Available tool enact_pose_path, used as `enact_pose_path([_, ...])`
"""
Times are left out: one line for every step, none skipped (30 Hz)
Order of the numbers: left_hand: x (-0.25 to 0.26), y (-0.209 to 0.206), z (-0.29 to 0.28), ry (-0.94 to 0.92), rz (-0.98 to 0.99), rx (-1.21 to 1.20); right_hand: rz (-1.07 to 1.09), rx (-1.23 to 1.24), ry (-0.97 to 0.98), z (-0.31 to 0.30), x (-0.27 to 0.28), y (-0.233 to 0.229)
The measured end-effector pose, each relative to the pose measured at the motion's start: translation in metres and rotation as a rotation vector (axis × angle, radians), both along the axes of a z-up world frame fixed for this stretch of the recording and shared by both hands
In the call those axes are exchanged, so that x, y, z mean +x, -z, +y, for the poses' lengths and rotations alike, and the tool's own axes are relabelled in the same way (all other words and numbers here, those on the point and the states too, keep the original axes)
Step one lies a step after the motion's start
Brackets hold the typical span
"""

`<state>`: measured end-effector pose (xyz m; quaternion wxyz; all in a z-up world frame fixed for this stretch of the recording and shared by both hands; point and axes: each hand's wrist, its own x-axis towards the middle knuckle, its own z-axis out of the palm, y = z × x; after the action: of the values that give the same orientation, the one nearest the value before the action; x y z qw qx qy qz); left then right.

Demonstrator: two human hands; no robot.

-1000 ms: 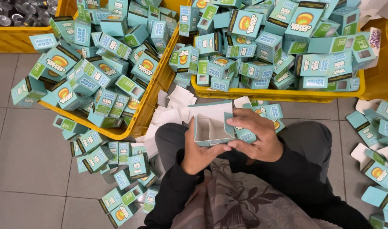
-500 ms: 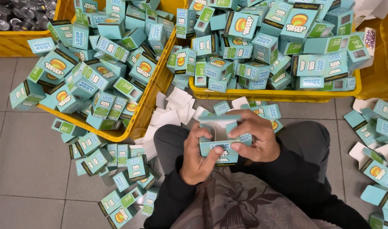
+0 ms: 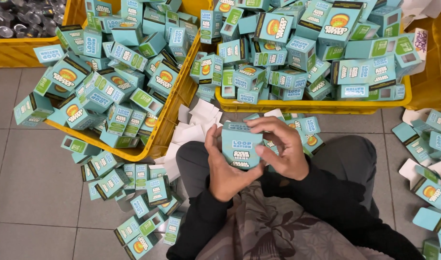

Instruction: Folding flat cardboard templates into small product boxes

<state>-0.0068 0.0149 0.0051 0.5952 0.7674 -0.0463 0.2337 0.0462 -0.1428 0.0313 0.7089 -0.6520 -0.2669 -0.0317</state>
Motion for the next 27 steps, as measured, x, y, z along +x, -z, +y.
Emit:
enact_pose_path([0.001, -0.001, -0.001, 0.002, 0.002, -0.001, 0.002, -0.001, 0.002, -0.001, 0.001, 0.002])
enact_pose_path([0.001, -0.002, -0.003, -0.001, 0.022, 0.012, 0.044, -0.017, -0.019, -0.002, 0.002, 0.005])
enact_pose_path([0.002, -0.003, -0.004, -0.002, 0.042, 0.025, 0.087, -0.032, -0.037, -0.003, 0.002, 0.007])
enact_pose_path([0.001, -0.002, -0.004, 0.003, 0.045, 0.025, 0.090, -0.032, -0.033, -0.002, 0.002, 0.009])
enact_pose_path([0.000, 0.000, -0.005, -0.001, 0.041, 0.029, 0.138, -0.027, 0.024, -0.001, 0.002, 0.010])
enact_pose_path([0.000, 0.001, -0.005, -0.004, 0.038, 0.033, 0.186, -0.021, 0.081, 0.000, 0.002, 0.011])
enact_pose_path([0.000, 0.002, -0.005, -0.002, 0.039, 0.034, 0.187, -0.020, 0.084, 0.002, 0.003, 0.008])
enact_pose_path([0.000, 0.003, -0.006, -0.015, 0.032, 0.043, 0.198, -0.021, 0.113, 0.003, 0.003, 0.005])
enact_pose_path([0.000, 0.003, -0.006, -0.031, 0.025, 0.052, 0.208, -0.022, 0.139, 0.005, 0.003, 0.001])
enact_pose_path([-0.001, 0.003, -0.007, -0.032, 0.026, 0.052, 0.209, -0.022, 0.138, 0.004, 0.003, 0.001])
enact_pose_path([0.000, 0.004, -0.008, -0.043, 0.025, 0.051, 0.197, -0.019, 0.140, 0.004, 0.004, 0.000])
enact_pose_path([0.000, 0.004, -0.010, -0.055, 0.023, 0.049, 0.185, -0.016, 0.141, 0.004, 0.004, 0.000])
enact_pose_path([0.000, 0.002, -0.010, -0.056, 0.023, 0.049, 0.185, -0.016, 0.140, 0.005, 0.004, -0.001])
enact_pose_path([0.000, 0.001, -0.010, -0.057, 0.018, 0.047, 0.179, -0.025, 0.146, 0.005, 0.004, -0.003])
enact_pose_path([0.000, -0.001, -0.011, -0.058, 0.014, 0.045, 0.173, -0.035, 0.152, 0.006, 0.004, -0.004])
enact_pose_path([0.000, -0.001, -0.011, -0.059, 0.014, 0.045, 0.173, -0.035, 0.151, 0.006, 0.004, -0.006])
enact_pose_path([0.000, -0.002, -0.011, -0.056, 0.021, 0.048, 0.160, -0.034, 0.160, 0.007, 0.004, -0.007])
enact_pose_path([0.001, -0.003, -0.010, -0.053, 0.028, 0.050, 0.147, -0.033, 0.169, 0.007, 0.004, -0.009])
enact_pose_path([0.001, -0.003, -0.010, -0.054, 0.028, 0.050, 0.147, -0.034, 0.168, 0.007, 0.004, -0.008])
enact_pose_path([0.001, -0.003, -0.010, -0.050, 0.032, 0.046, 0.145, -0.031, 0.160, 0.006, 0.005, -0.007])
enact_pose_path([0.001, -0.003, -0.009, -0.046, 0.037, 0.042, 0.143, -0.029, 0.153, 0.006, 0.006, -0.006])
enact_pose_path([0.001, -0.003, -0.009, -0.047, 0.037, 0.041, 0.143, -0.029, 0.152, 0.006, 0.006, -0.007])
enact_pose_path([0.001, -0.003, -0.009, -0.047, 0.037, 0.043, 0.129, -0.044, 0.140, 0.006, 0.006, -0.009])
enact_pose_path([0.001, -0.003, -0.009, -0.047, 0.037, 0.045, 0.114, -0.059, 0.128, 0.006, 0.007, -0.011])
enact_pose_path([0.002, -0.003, -0.008, -0.047, 0.037, 0.044, 0.114, -0.060, 0.128, 0.005, 0.006, -0.012])
enact_pose_path([0.002, -0.003, -0.008, -0.049, 0.036, 0.043, 0.094, -0.080, 0.094, 0.004, 0.005, -0.013])
enact_pose_path([0.003, -0.004, -0.007, -0.051, 0.034, 0.041, 0.073, -0.100, 0.061, 0.003, 0.004, -0.014])
